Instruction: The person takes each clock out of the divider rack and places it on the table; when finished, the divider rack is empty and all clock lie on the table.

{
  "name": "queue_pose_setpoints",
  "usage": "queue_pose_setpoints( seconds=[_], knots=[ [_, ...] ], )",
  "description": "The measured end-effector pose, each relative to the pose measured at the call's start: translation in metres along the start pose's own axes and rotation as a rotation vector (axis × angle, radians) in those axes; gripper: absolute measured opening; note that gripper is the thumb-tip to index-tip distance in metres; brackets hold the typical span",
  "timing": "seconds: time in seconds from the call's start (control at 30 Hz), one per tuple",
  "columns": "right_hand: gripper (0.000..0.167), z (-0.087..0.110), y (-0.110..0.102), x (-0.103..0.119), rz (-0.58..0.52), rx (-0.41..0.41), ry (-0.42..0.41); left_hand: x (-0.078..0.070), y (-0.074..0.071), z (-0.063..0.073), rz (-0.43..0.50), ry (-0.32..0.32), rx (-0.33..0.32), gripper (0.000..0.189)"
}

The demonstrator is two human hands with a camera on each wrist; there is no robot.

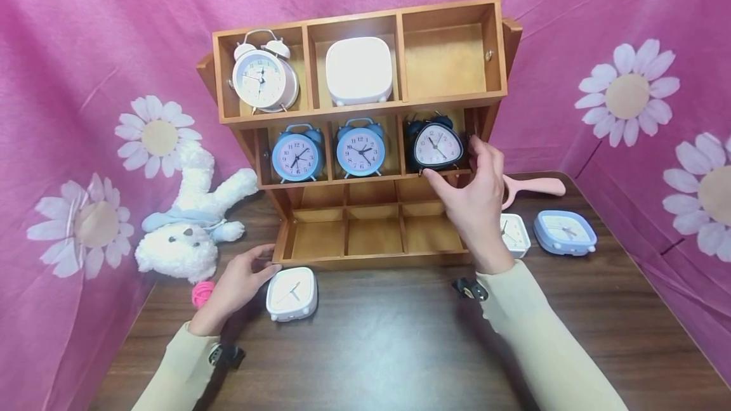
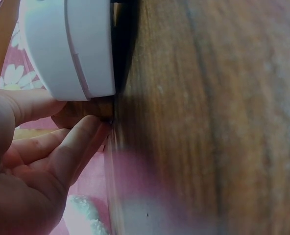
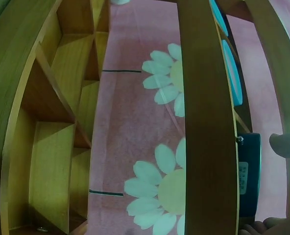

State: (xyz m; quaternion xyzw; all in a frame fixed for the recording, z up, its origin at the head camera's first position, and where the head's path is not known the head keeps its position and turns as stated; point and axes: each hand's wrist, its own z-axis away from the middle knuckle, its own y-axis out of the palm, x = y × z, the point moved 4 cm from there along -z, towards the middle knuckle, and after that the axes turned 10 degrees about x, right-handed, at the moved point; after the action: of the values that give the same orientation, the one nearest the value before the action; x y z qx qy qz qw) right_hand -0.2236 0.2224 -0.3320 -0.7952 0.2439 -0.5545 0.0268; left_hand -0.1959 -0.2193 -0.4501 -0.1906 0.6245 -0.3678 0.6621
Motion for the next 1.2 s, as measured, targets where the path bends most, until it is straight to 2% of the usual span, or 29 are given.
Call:
queue_pose_setpoints(
  seconds=[0.27, 0.5, 0.6, 0.67, 0.83, 0.93, 0.97, 1.07, 1.2],
  knots=[
    [0.095, -0.005, 0.006, 0.006, 0.128, -0.028, -0.034, 0.002, -0.001, 0.000, 0.011, 0.005, -0.003, 0.047],
    [0.100, -0.009, 0.012, 0.009, 0.199, -0.028, 0.019, 0.007, -0.002, -0.003, 0.005, 0.095, -0.039, 0.047],
    [0.100, -0.010, 0.015, 0.011, 0.207, -0.031, 0.041, 0.008, -0.002, -0.003, 0.018, 0.083, -0.032, 0.046],
    [0.099, -0.011, 0.017, 0.013, 0.211, -0.035, 0.046, 0.003, -0.002, -0.002, 0.021, 0.060, -0.023, 0.046],
    [0.096, -0.011, 0.021, 0.014, 0.213, -0.057, 0.043, 0.007, -0.001, -0.003, 0.006, 0.094, -0.040, 0.047],
    [0.093, -0.011, 0.021, 0.015, 0.215, -0.070, 0.051, 0.007, -0.001, -0.003, 0.010, 0.075, -0.032, 0.047],
    [0.092, -0.011, 0.022, 0.015, 0.215, -0.072, 0.058, 0.003, -0.001, -0.002, 0.013, 0.049, -0.021, 0.047],
    [0.092, -0.012, 0.021, 0.015, 0.201, -0.078, 0.080, 0.002, -0.001, -0.001, 0.011, 0.020, -0.009, 0.046],
    [0.092, -0.011, 0.020, 0.014, 0.175, -0.087, 0.099, 0.001, 0.000, 0.000, -0.005, 0.008, -0.006, 0.046]
  ],
)
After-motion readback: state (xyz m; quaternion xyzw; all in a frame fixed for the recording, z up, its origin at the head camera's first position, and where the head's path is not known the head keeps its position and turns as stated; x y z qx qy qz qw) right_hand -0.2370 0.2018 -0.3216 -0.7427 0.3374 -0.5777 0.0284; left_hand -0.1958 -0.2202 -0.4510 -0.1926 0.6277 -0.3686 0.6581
